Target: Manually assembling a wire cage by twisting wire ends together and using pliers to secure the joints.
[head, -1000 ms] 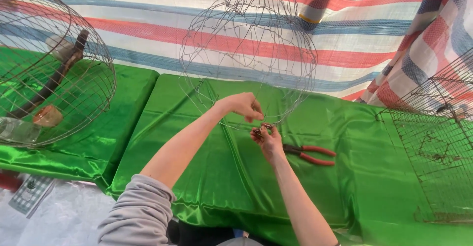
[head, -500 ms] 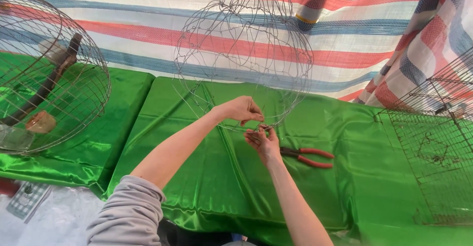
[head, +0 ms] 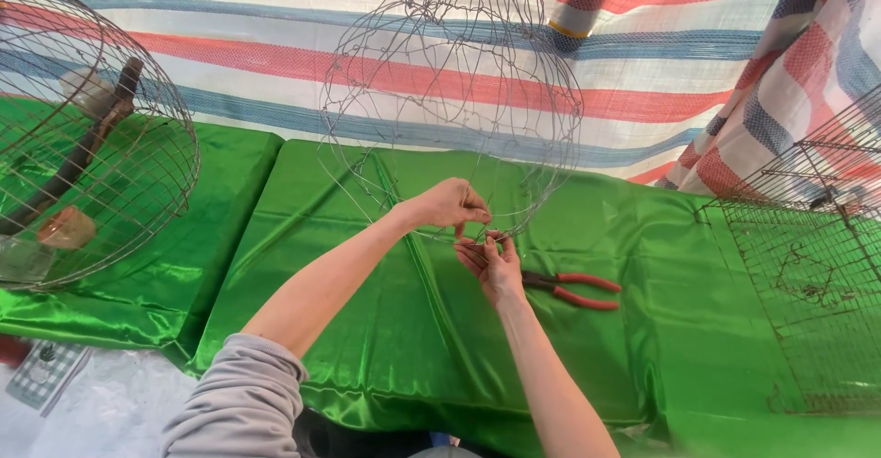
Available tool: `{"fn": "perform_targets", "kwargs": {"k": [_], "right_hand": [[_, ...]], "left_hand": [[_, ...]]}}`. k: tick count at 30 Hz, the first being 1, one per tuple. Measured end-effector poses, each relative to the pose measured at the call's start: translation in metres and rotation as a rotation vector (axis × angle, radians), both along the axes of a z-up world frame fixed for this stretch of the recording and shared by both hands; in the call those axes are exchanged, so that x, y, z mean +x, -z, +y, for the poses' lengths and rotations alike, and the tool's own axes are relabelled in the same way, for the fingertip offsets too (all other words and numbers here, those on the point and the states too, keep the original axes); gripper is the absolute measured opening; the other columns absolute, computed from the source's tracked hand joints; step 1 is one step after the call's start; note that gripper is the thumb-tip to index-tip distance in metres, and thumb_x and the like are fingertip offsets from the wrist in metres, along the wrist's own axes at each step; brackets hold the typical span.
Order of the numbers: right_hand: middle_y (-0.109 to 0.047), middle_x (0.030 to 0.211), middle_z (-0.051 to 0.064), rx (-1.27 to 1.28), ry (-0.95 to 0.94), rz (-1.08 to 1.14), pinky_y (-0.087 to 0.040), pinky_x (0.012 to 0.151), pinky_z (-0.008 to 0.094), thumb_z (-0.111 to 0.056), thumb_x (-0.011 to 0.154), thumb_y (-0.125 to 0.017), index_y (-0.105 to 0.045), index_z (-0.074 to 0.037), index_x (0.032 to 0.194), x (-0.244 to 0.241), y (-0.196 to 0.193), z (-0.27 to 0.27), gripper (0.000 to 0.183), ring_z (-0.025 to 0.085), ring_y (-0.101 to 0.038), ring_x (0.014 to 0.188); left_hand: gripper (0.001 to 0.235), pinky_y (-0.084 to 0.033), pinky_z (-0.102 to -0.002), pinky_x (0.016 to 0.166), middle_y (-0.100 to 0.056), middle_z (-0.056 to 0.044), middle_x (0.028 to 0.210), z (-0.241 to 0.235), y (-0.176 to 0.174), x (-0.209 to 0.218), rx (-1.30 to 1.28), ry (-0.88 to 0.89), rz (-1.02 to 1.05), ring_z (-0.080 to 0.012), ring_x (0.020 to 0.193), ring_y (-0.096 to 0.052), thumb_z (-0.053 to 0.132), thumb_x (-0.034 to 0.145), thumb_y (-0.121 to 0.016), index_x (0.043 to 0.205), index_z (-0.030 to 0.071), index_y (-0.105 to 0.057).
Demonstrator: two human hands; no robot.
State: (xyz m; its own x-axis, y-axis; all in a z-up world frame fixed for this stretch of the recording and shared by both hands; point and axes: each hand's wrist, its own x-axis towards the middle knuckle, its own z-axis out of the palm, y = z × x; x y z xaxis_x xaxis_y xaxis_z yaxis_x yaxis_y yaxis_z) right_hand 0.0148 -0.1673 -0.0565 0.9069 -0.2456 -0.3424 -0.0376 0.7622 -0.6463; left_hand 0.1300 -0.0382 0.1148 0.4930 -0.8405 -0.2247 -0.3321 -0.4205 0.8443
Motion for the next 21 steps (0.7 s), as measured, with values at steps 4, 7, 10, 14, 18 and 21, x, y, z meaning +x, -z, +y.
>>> {"fn": "perform_targets", "kwargs": {"k": [4,7,10,14,18,21], "right_hand": [[-0.07,0.108,0.036,0.015,0.008,0.002,-0.062,0.092,0.055,-0.021,0.107,-0.054,-0.053,-0.024,0.119,0.002,0.004,-0.003,0.013,0.046,-0.072,0.103],[-0.069,0.108,0.037,0.027,0.006,0.002,-0.06,0.094,0.057,-0.02,0.106,-0.054,-0.052,-0.023,0.119,0.0,0.007,-0.003,0.013,0.047,-0.071,0.105],[-0.069,0.108,0.037,0.086,-0.003,-0.008,-0.059,0.096,0.059,-0.019,0.106,-0.055,-0.053,-0.022,0.116,-0.002,0.005,0.0,0.011,0.047,-0.071,0.104],[-0.071,0.109,0.033,0.235,-0.041,-0.035,-0.056,0.101,0.06,-0.023,0.104,-0.059,-0.062,-0.017,0.109,-0.002,-0.016,0.008,0.009,0.045,-0.07,0.109],[-0.07,0.112,0.035,0.261,-0.075,-0.174,-0.05,0.106,0.066,-0.015,0.106,-0.05,-0.063,-0.012,0.118,-0.002,-0.017,0.021,0.018,0.051,-0.066,0.115],[-0.069,0.113,0.037,0.228,-0.034,-0.215,-0.051,0.105,0.066,-0.015,0.106,-0.05,-0.065,-0.012,0.118,0.001,-0.013,0.021,0.02,0.052,-0.065,0.114]], "left_hand": [[0.017,-0.057,-0.038,0.088,-0.08,-0.012,0.098,-0.002,0.004,0.002,-0.025,-0.009,-0.025,-0.0168,0.06,-0.076,0.021,0.098,-0.068,0.108,0.013,-0.08],[0.019,-0.056,-0.038,0.09,-0.08,-0.014,0.093,0.0,0.006,-0.002,-0.02,0.007,-0.017,-0.0178,0.06,-0.075,0.021,0.1,-0.067,0.109,0.01,-0.08],[0.02,-0.055,-0.039,0.091,-0.079,-0.013,0.086,0.0,0.007,-0.005,-0.015,0.013,-0.029,-0.0203,0.061,-0.076,0.02,0.102,-0.065,0.109,0.008,-0.08],[0.019,-0.055,-0.036,0.087,-0.077,-0.01,0.074,-0.003,0.0,-0.004,-0.002,0.041,-0.045,-0.0203,0.066,-0.075,0.022,0.099,-0.066,0.106,0.011,-0.08],[0.02,-0.054,-0.03,0.08,-0.075,-0.008,0.065,-0.003,0.005,-0.001,0.023,0.036,-0.072,-0.0161,0.065,-0.072,0.027,0.097,-0.066,0.102,0.016,-0.081],[0.019,-0.055,-0.029,0.08,-0.075,-0.008,0.065,-0.006,-0.002,0.002,0.008,0.021,-0.073,-0.017,0.065,-0.073,0.024,0.096,-0.064,0.1,0.016,-0.081]]}}
